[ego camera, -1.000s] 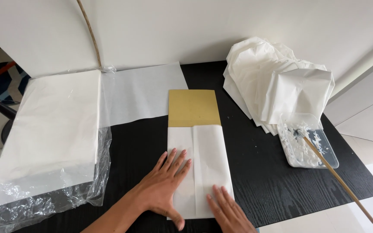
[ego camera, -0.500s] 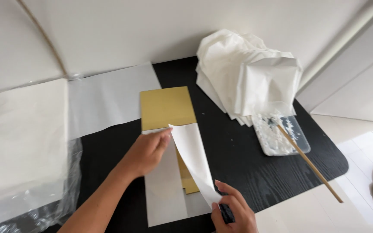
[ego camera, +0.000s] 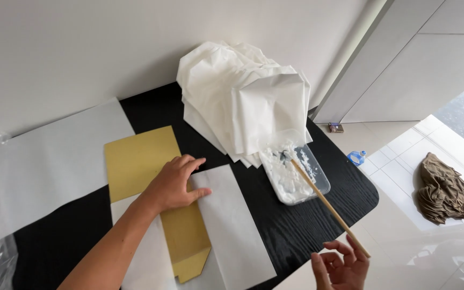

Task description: Manually assembling a paper bag by folding white paper around a gold cardboard template and applying glue with a brush.

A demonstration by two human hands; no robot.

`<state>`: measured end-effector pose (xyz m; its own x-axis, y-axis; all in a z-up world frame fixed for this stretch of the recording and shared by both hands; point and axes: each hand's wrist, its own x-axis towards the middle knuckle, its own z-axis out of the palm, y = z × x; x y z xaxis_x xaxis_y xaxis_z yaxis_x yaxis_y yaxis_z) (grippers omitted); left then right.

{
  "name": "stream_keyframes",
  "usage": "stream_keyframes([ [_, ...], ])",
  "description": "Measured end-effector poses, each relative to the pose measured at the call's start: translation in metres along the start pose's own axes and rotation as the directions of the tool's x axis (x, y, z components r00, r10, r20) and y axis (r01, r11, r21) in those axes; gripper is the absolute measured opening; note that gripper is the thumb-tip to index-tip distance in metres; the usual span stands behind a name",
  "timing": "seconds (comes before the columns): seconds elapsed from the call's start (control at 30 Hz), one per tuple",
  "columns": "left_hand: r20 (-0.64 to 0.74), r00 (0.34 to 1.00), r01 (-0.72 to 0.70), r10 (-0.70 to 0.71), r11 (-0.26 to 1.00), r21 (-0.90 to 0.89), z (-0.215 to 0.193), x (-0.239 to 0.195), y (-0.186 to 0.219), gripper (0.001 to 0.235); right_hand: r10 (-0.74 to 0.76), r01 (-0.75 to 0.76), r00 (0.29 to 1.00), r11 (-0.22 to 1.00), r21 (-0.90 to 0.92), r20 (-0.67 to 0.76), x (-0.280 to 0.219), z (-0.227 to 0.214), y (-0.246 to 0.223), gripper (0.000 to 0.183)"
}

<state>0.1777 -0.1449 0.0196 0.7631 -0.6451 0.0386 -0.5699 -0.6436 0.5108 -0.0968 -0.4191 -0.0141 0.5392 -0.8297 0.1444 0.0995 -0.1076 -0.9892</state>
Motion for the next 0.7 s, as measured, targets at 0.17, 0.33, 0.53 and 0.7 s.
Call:
stream_keyframes([
  [0.17, 0.198, 0.966, 0.171, -0.165, 0.985, -0.01, -0.022, 0.011, 0.018, 0.094, -0.188, 0.189, 0.981, 0.982, -0.016, 0.048, 0.035, 0.016, -0.02, 0.057],
  [0.33, 0.289, 0.891, 0.36, -0.349, 0.933, 0.018, -0.029, 0.025, 0.029, 0.062, -0.4, 0.399, 0.916, 0.912, -0.098, 0.015, 0.067, 0.015, -0.017, 0.028],
  [0.53, 0.335, 0.856, 0.375, -0.393, 0.919, 0.12, -0.023, 0.035, 0.027, 0.05, -0.437, 0.397, 0.892, 0.878, -0.269, -0.111, 0.078, 0.005, -0.034, 0.041],
  [0.7, 0.243, 0.891, 0.347, -0.384, 0.92, 0.183, -0.001, 0.038, 0.015, 0.043, -0.289, 0.268, 0.896, 0.957, -0.108, -0.336, 0.097, -0.007, -0.023, 0.041],
])
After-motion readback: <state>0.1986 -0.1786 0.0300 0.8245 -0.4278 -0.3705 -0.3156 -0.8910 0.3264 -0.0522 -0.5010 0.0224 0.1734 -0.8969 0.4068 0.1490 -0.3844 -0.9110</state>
